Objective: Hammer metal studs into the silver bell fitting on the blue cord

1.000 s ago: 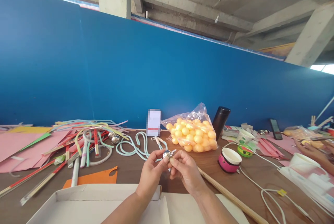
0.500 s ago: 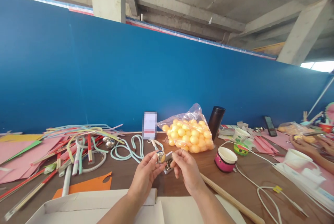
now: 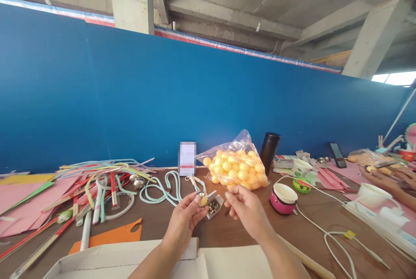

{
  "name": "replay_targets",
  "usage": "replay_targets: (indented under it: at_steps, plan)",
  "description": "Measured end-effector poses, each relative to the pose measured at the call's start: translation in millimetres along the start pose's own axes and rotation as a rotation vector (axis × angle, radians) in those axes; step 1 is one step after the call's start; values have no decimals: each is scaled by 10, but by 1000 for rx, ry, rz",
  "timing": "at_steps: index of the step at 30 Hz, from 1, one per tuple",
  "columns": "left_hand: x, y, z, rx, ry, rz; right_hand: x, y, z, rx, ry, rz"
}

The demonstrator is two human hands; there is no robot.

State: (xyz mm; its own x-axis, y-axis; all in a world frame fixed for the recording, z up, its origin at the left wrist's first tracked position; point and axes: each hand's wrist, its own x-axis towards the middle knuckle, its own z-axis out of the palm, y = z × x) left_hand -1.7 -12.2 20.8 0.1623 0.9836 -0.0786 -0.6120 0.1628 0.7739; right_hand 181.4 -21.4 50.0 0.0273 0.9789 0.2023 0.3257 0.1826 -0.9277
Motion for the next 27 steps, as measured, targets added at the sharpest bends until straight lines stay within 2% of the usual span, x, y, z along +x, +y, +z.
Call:
replay_targets:
  at_steps: [3, 6, 9, 13, 17, 23, 27]
  plan:
    - [21, -7, -18, -19, 32, 6, -51, -23, -308, -396, 2, 11]
    - [36, -18, -41, -15, 52, 8, -110, 79, -529, -874, 1, 89]
    - [26, -13, -39, 8, 48, -8, -153, 287, -621, -1087, -52, 155]
    - [-4, 6, -5, 11, 47, -7, -172, 509, -625, -1061, -84, 144]
    - [7, 4, -26, 6, 59, -17, -179, 520, -603, -1025, -84, 112]
    - [47, -11, -97, -21, 49, -49, -190, 397, -661, -1004, 93, 37]
    - [33, -10, -77, 6, 15, -53, -194, 352, -669, -802, 175, -151]
